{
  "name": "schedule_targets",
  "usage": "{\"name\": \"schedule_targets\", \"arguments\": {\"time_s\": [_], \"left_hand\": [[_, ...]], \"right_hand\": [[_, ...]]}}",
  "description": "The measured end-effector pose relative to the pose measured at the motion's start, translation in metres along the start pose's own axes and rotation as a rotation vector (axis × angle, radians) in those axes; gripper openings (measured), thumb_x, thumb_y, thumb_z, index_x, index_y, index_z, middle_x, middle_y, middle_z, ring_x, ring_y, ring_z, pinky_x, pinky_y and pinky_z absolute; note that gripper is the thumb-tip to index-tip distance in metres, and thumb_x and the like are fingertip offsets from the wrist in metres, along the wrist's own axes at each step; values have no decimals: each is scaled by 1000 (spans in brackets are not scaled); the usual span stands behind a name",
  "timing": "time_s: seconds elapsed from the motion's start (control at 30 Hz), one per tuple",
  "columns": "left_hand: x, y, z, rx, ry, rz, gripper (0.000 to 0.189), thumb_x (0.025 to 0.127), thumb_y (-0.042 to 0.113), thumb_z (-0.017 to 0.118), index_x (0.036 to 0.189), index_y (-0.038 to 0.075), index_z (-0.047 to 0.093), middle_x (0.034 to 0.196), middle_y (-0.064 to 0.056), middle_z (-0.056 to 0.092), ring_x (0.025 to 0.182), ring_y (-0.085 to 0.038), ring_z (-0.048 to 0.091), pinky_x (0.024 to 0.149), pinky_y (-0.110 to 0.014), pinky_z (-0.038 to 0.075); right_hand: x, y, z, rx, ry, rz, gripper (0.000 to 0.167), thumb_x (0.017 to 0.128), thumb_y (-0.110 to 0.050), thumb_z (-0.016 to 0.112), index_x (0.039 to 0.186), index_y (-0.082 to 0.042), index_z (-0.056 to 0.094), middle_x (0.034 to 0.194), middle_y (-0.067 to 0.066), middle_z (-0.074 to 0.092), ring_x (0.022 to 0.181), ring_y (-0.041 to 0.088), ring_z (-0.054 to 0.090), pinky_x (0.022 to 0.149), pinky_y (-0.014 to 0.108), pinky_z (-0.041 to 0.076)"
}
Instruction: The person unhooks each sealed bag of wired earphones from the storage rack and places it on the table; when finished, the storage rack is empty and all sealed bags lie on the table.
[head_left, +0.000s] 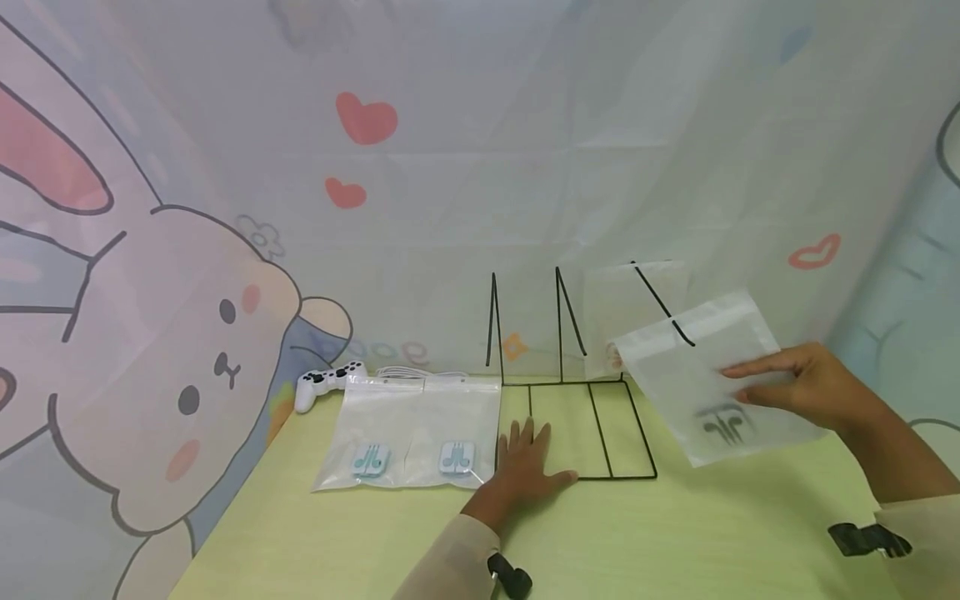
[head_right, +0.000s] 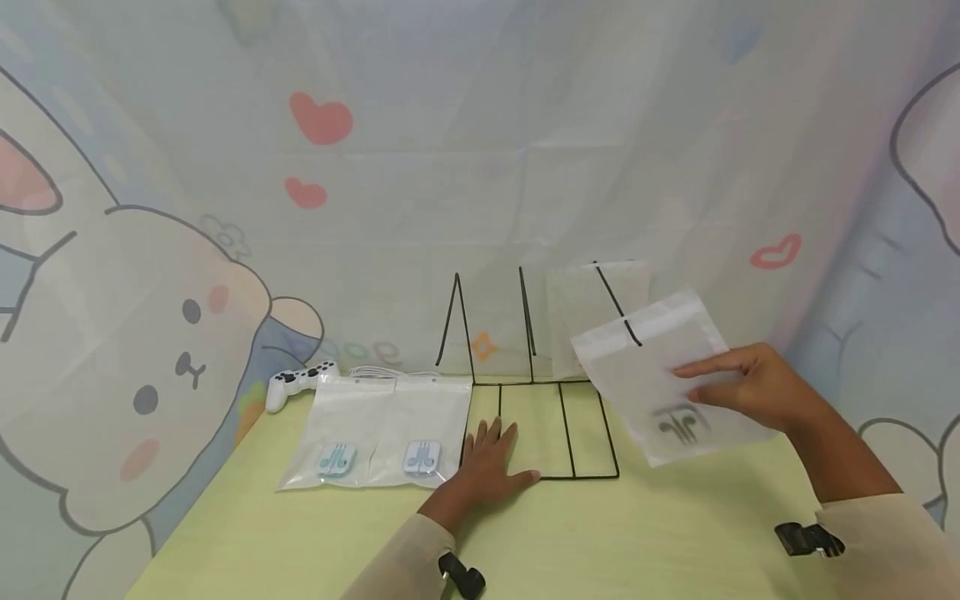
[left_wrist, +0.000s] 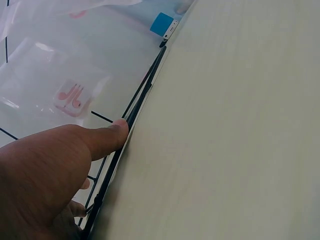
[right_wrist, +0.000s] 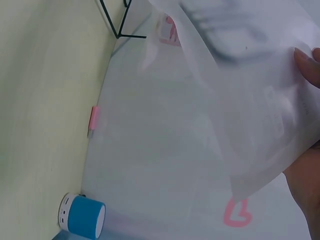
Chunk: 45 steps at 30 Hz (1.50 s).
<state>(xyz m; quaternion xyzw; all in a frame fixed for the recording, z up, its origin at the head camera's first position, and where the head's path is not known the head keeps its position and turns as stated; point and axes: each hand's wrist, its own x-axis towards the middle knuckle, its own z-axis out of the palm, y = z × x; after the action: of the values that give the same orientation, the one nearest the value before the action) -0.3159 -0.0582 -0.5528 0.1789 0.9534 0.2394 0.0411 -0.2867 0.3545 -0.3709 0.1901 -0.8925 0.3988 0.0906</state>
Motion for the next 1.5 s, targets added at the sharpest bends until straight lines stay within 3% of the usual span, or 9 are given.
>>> {"name": "schedule_targets", "arguments": {"time_s": [0.9, 1.1, 1.5], "left_hand": [[1, 1, 1, 2, 6, -8, 96, 100, 66, 65, 172, 11, 33, 181, -24, 24, 170, -50, 14, 136, -69, 13], [0, 1, 1, -8, 3, -2, 97, 100, 67, 64, 173, 10, 32, 181, -25, 23, 170, -50, 13, 136, -69, 12], [-2, 3, -2, -25, 3, 2, 97, 101, 66, 64, 173, 10, 32, 181, -25, 22, 170, -50, 11, 136, -69, 11]], "right_hand": [[-27, -1, 2, 34, -2, -114, 27, 87, 4, 87, 112, -7, 87, 103, -15, 85, 103, -11, 72, 81, 9, 55], [-32, -3, 2, 11, 4, -178, 29, 85, 8, 86, 111, -6, 87, 105, -17, 85, 102, -10, 73, 82, 8, 55], [-39, -3, 4, 83, -16, -273, 34, 85, 17, 81, 114, 0, 85, 112, -18, 84, 102, -3, 77, 81, 13, 60]]}}
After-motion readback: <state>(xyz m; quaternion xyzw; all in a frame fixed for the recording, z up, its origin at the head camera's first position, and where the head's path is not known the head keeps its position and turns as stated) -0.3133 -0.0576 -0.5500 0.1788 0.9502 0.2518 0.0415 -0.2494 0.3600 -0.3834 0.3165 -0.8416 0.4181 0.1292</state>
